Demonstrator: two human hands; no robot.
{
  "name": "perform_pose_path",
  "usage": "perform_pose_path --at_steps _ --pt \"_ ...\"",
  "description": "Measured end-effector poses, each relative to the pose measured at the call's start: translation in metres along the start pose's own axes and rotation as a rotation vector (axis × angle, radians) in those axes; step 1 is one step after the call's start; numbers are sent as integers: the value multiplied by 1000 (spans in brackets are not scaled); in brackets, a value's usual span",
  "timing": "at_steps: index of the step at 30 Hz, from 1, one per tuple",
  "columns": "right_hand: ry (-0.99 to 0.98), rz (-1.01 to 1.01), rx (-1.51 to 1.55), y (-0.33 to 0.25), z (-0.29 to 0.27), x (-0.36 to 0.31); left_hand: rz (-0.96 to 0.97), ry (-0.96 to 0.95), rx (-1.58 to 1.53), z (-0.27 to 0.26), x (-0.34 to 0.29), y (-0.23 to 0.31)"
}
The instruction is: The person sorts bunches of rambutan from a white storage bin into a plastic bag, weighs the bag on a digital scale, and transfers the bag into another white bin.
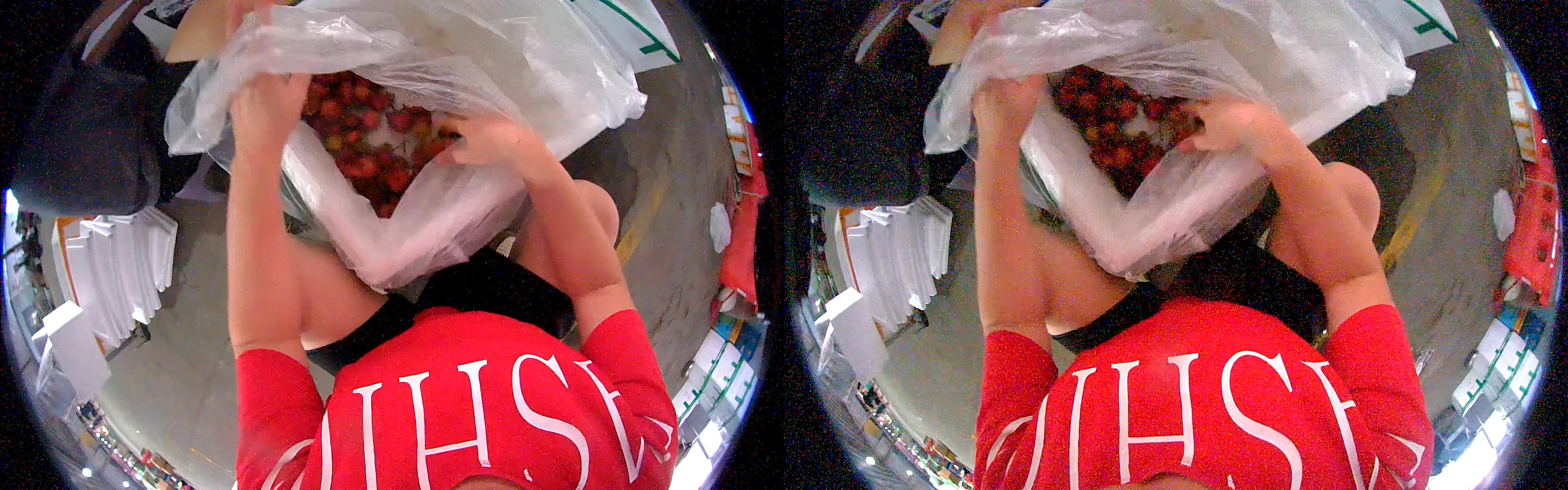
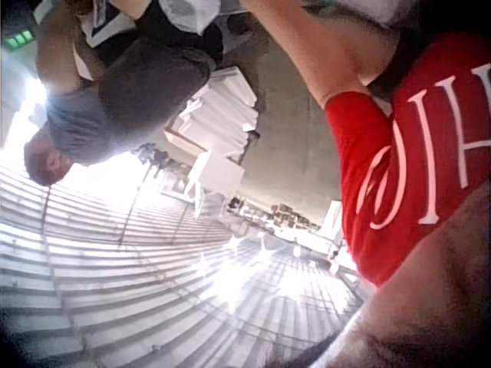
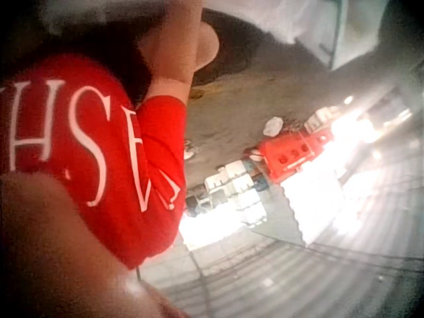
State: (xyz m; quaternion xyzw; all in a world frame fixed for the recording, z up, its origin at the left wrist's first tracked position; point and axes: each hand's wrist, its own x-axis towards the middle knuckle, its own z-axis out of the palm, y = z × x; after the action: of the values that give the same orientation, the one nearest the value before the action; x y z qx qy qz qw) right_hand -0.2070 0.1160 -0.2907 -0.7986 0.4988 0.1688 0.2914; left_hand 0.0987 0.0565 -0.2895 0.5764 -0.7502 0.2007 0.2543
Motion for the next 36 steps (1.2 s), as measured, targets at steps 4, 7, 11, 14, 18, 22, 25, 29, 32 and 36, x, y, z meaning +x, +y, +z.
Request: perform_pose_path --at_steps 4,7,11,14,18,22,25,29,32,36 --pt "-245 -91 84 11 2 -21 -8 -286 -141 46 8 -44" --pt "105 -278 161 26 10 -48 155 -288 49 47 21 -49" --pt "304 -409 156 28 9 -89 140 -494 85 10 61 -14" --pt "256 -328 239 30 7 -99 183 -413 22 -33 90 35" --pt "234 -339 171 28 2 -94 -376 -367 -217 -164 136 132" --pt "134 -160 160 26 3 -98 13 -62 -350 -143 164 82" --pt "68 -102 147 19 0 -102 -119 -157 -383 -120 168 56" --pt "162 -91 -75 1 8 -108 -246 -231 -423 -105 167 24" --pt "244 -178 -27 3 13 -103 -329 -261 -486 -89 173 18" --pt "344 -477 3 -3 35 -72 -410 -296 -541 -69 186 11"
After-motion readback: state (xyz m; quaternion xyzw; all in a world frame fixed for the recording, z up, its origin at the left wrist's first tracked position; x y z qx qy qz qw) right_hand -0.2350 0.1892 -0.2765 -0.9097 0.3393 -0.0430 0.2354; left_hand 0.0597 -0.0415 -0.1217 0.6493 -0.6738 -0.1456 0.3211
